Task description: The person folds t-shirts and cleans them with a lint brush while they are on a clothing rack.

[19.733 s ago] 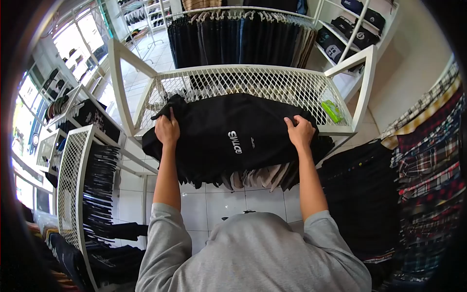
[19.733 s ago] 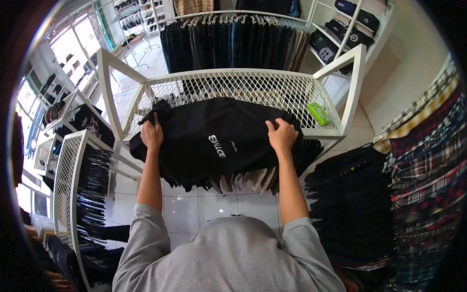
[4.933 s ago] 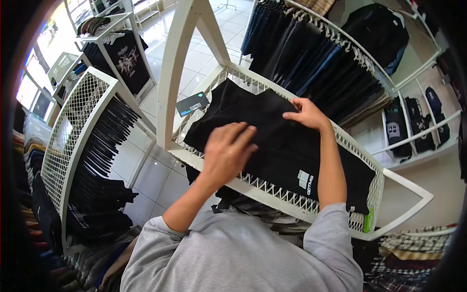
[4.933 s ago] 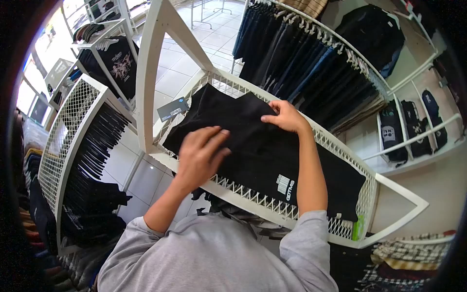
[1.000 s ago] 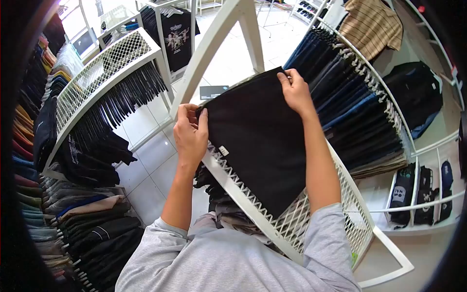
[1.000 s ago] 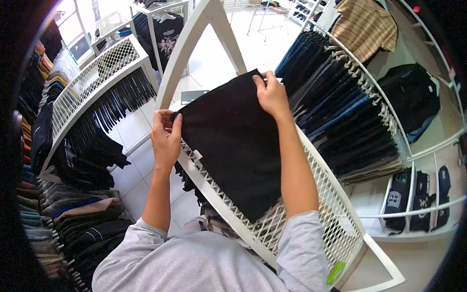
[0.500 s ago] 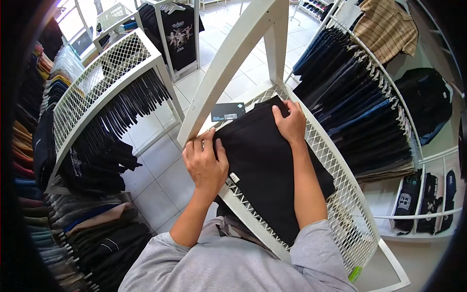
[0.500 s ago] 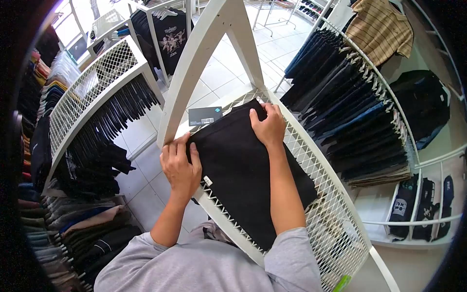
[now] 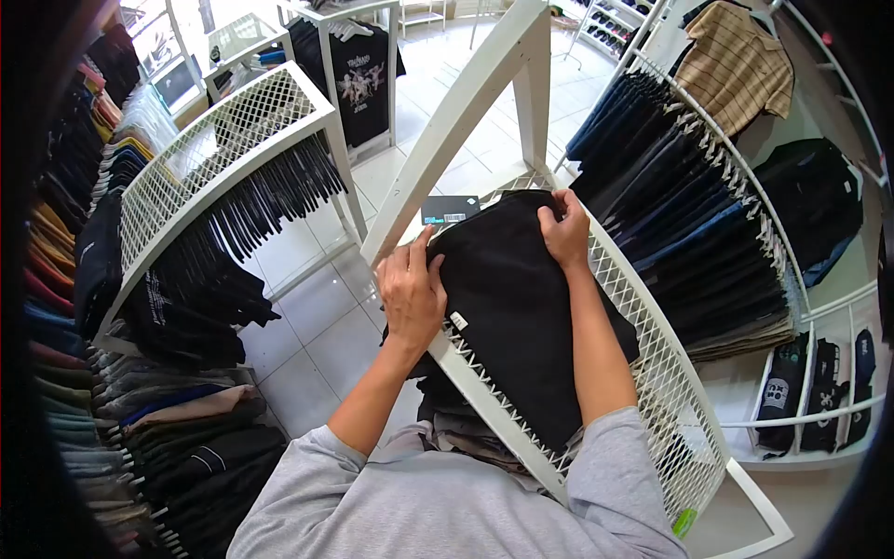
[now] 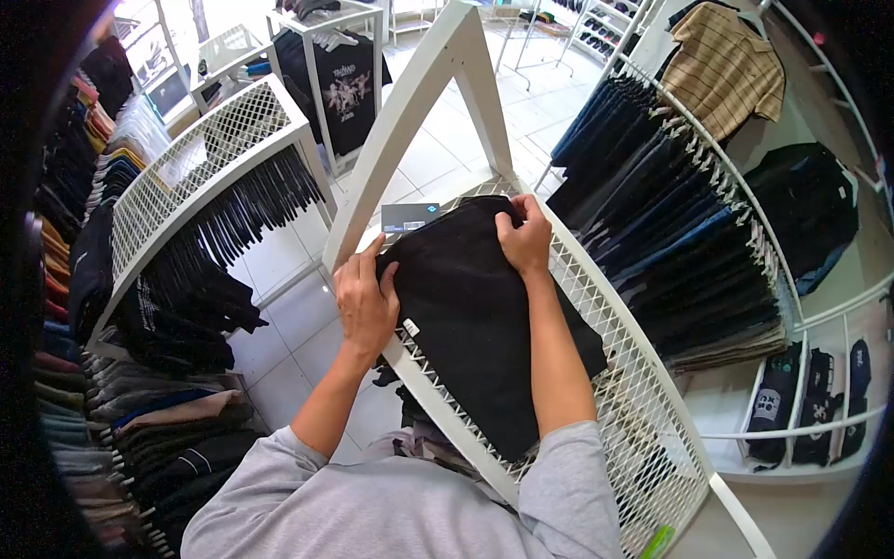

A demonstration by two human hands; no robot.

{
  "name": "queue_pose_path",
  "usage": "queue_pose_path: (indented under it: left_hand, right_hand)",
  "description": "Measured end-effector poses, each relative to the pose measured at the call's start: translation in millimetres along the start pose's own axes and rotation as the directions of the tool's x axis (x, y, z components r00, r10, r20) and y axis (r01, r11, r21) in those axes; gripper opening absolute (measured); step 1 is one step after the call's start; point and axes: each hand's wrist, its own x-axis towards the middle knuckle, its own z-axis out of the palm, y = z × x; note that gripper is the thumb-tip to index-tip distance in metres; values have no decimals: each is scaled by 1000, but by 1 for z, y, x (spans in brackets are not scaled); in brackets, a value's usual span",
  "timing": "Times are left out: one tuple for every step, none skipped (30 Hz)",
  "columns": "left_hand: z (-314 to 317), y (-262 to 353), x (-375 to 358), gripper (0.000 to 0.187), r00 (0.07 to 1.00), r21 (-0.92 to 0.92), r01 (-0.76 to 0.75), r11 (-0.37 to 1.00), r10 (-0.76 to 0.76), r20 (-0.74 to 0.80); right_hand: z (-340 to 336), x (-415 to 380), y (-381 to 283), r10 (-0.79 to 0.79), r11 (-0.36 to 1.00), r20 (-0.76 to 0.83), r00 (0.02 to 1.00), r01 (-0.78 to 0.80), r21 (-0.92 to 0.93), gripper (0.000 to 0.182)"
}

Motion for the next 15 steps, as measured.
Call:
queue_pose_path:
  left_hand:
    - [-4,3,3,41,1000,-37,1,999,-1,0]
    - [-11,7,5,40,999,-113,34,993,-35,-8]
    - [-19,13,10,40,999,-114,21,993,-24,-26]
    - [-28,18,19,39,1000,-270,20,963,-20,2]
    - [-36,22,27,38,999,-418,21,908,-9,31]
    - [-44,29,37,37,995,-495,53,867,-7,95]
    - [-59,40,49,38,985,-503,77,861,13,174]
    - [-67,50,62,39,984,-593,54,803,59,170]
    - [-74,61,77,40,981,-676,32,737,106,162]
    - [-79,74,96,42,979,-630,-88,772,183,87]
    - [-84,89,114,43,966,-571,-201,796,259,21]
    - [-95,110,127,44,947,-511,-295,807,318,-44]
    - [-108,134,137,44,920,-443,-383,811,376,-107]
    - [-116,151,145,45,878,-410,-477,778,444,-179]
    - [-126,167,146,47,825,-371,-565,737,510,-244]
  right_hand:
    - [-6,2,-5,-6,997,-8,1000,7,73,23]
    - [-17,5,-10,5,994,6,1000,-5,112,22]
    - [-31,7,-20,17,989,22,1000,-20,148,20]
    - [-43,12,-28,-36,979,-3,999,36,199,16]
    - [-59,17,-36,-52,975,-3,999,52,218,16]
    - [-78,22,-47,-92,963,-18,996,94,251,16]
    - [-95,28,-64,-132,949,-35,991,137,284,17]
    - [-112,33,-81,-136,930,-61,989,149,335,19]
    - [-129,37,-99,-138,909,-86,987,161,386,21]
    - [-149,49,-104,-194,920,-113,975,221,324,24]
    - [-171,60,-107,-245,926,-133,960,272,261,27]
    - [-193,65,-120,-264,926,-149,953,293,236,30]
    - [-215,65,-137,-284,925,-164,945,315,210,33]
    - [-231,58,-157,-321,890,-196,927,366,272,34]
    - [-246,51,-170,-352,848,-231,907,414,331,34]
